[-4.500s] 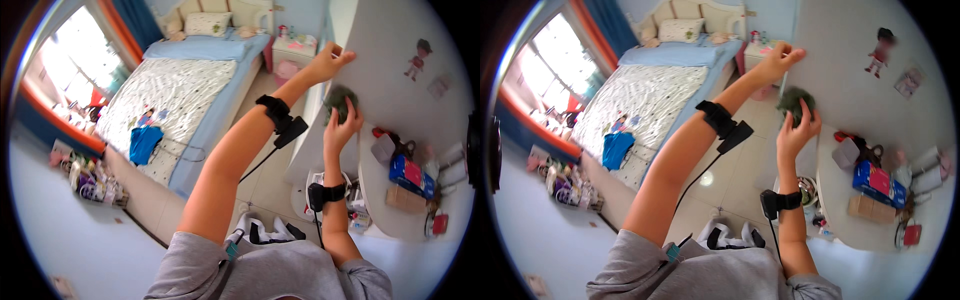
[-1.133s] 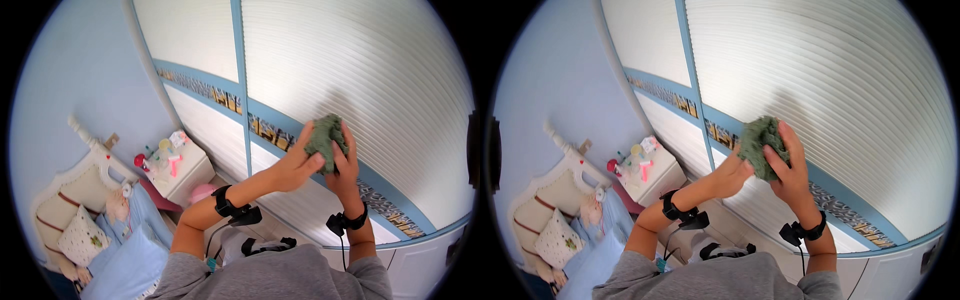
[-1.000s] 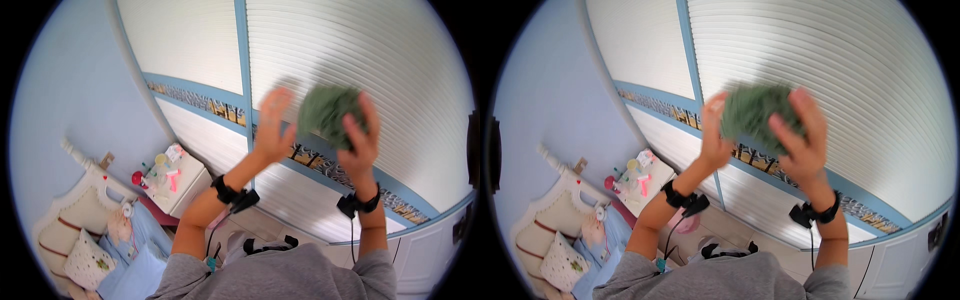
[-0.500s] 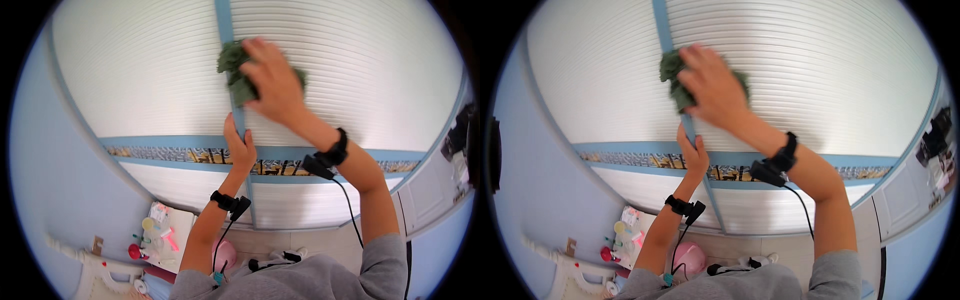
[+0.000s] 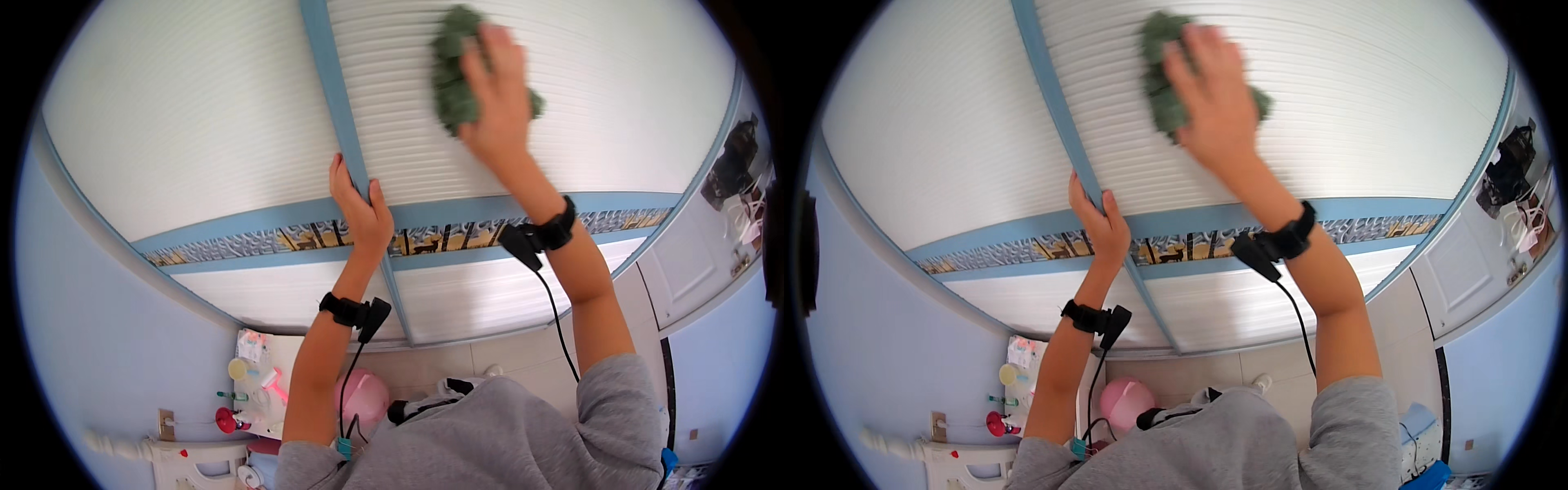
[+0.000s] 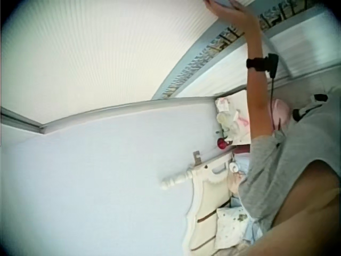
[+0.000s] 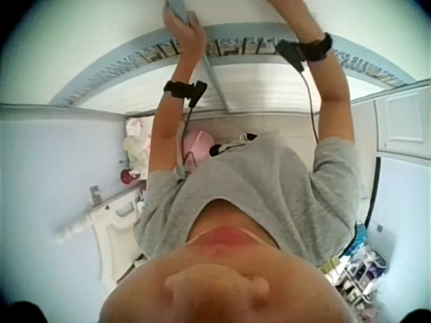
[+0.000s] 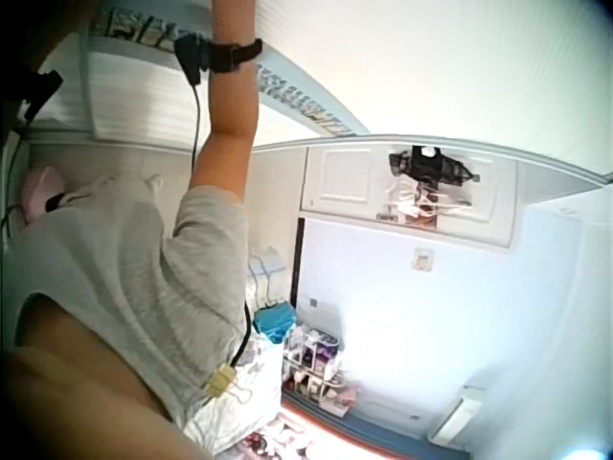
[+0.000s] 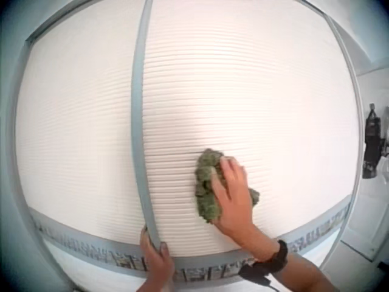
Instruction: The person wipes a red box, a brown box, and a white storage case with a green cloth before cleaning the surface of a sliding closet door by hand with the same cloth.
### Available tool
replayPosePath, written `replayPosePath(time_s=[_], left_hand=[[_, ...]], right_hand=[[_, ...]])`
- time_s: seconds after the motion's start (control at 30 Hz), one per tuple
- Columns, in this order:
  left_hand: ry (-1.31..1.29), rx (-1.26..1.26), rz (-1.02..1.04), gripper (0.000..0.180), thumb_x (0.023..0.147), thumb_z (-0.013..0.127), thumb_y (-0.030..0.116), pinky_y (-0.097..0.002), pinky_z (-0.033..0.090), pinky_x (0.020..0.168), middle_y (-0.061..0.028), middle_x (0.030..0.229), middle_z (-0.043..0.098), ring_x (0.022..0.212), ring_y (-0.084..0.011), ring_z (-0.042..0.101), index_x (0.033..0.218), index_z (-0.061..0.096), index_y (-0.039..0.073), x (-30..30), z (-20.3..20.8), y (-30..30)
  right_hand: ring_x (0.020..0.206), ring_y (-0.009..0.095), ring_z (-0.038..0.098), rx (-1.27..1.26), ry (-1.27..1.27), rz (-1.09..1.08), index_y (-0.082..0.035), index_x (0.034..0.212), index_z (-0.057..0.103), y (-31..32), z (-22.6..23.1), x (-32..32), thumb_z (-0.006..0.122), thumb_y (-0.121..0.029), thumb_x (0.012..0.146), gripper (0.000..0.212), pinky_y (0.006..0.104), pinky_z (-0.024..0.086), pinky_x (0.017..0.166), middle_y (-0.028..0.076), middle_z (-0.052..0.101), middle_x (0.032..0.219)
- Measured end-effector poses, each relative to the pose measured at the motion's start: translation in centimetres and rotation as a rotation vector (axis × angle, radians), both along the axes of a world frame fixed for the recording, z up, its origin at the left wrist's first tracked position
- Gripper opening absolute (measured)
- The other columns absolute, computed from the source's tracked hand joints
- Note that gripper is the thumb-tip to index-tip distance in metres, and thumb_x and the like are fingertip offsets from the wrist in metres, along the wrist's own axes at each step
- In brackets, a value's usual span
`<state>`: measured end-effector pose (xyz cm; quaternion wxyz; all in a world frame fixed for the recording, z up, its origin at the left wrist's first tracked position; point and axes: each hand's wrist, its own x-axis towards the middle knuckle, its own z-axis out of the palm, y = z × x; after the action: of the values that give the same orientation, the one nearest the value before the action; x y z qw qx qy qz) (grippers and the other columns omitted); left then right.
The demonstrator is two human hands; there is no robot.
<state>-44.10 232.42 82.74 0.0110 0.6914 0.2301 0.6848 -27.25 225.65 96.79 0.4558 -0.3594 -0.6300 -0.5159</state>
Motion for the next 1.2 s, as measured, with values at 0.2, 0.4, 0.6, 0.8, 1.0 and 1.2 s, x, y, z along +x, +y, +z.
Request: replayPosePath(time_s=[0.2,0.4,0.6,0.8,1.0,1.2], left_hand=[[0.027,0.009,0.009,0.047,0.090,0.038,0.023,-0.0398,0.024,0.094,-0.0198,0.125,0.028,0.115,-0.0310,0.030,0.125,0.024,-0.005,-0.6,0.2,0.0],[0.011,-0.002,-0.003,0.048,0.090,0.039,0.021,-0.0383,0.026,0.093,-0.0191,0.121,0.029,0.110,-0.0293,0.032,0.127,0.021,-0.005,-0.3,-0.3,0.2],[-0.033,-0.020,0.025,0.049,0.086,0.046,0.019,-0.0361,0.028,0.090,-0.0174,0.115,0.034,0.105,-0.0275,0.037,0.124,0.025,-0.005,-0.1,0.0,-0.1],[-0.007,-0.093,-0.160,0.061,0.079,0.059,0.025,-0.0433,0.022,0.095,-0.0223,0.124,0.030,0.116,-0.0359,0.028,0.122,0.027,-0.005,-0.3,0.8,-0.6],[-0.008,-0.010,-0.045,0.048,0.090,0.039,0.027,-0.0424,0.022,0.096,-0.0209,0.124,0.030,0.116,-0.0343,0.029,0.123,0.026,-0.005,-0.4,0.0,-0.2],[-0.009,-0.088,0.071,0.049,0.090,0.038,0.027,-0.0409,0.024,0.094,-0.0225,0.120,0.032,0.112,-0.0345,0.033,0.123,0.026,-0.008,0.2,-0.1,-0.3]], right_hand=[[0.123,0.042,0.022,0.152,0.228,-0.104,-0.010,0.132,0.025,-3.4,-3.8,7.4,0.041,-0.005,0.076,0.059,0.0481,0.024,0.098,0.022,0.022,0.134],[0.124,0.041,0.021,0.170,0.258,-0.106,-0.004,0.133,0.021,-2.0,-11.6,5.9,0.047,-0.011,0.080,0.059,0.0473,0.023,0.099,0.024,0.021,0.133],[0.121,0.039,0.029,0.003,0.313,0.011,-0.006,0.123,0.040,0.9,-12.1,-4.9,0.060,-0.014,0.069,0.058,0.0493,0.025,0.097,0.022,0.029,0.131],[0.120,0.038,0.031,-0.159,0.195,0.057,-0.008,0.116,0.048,1.8,-12.1,-8.5,0.061,-0.015,0.068,0.050,0.0490,0.028,0.096,0.018,0.033,0.130],[0.122,0.034,0.029,-0.243,0.120,0.070,-0.011,0.116,0.048,1.0,-11.9,-6.9,0.056,-0.006,0.068,0.049,0.0472,0.029,0.097,0.015,0.032,0.132],[0.123,0.034,0.029,-0.269,0.132,0.051,-0.013,0.117,0.047,-0.3,-11.7,-4.5,0.052,0.001,0.064,0.055,0.0467,0.029,0.097,0.014,0.032,0.132]])
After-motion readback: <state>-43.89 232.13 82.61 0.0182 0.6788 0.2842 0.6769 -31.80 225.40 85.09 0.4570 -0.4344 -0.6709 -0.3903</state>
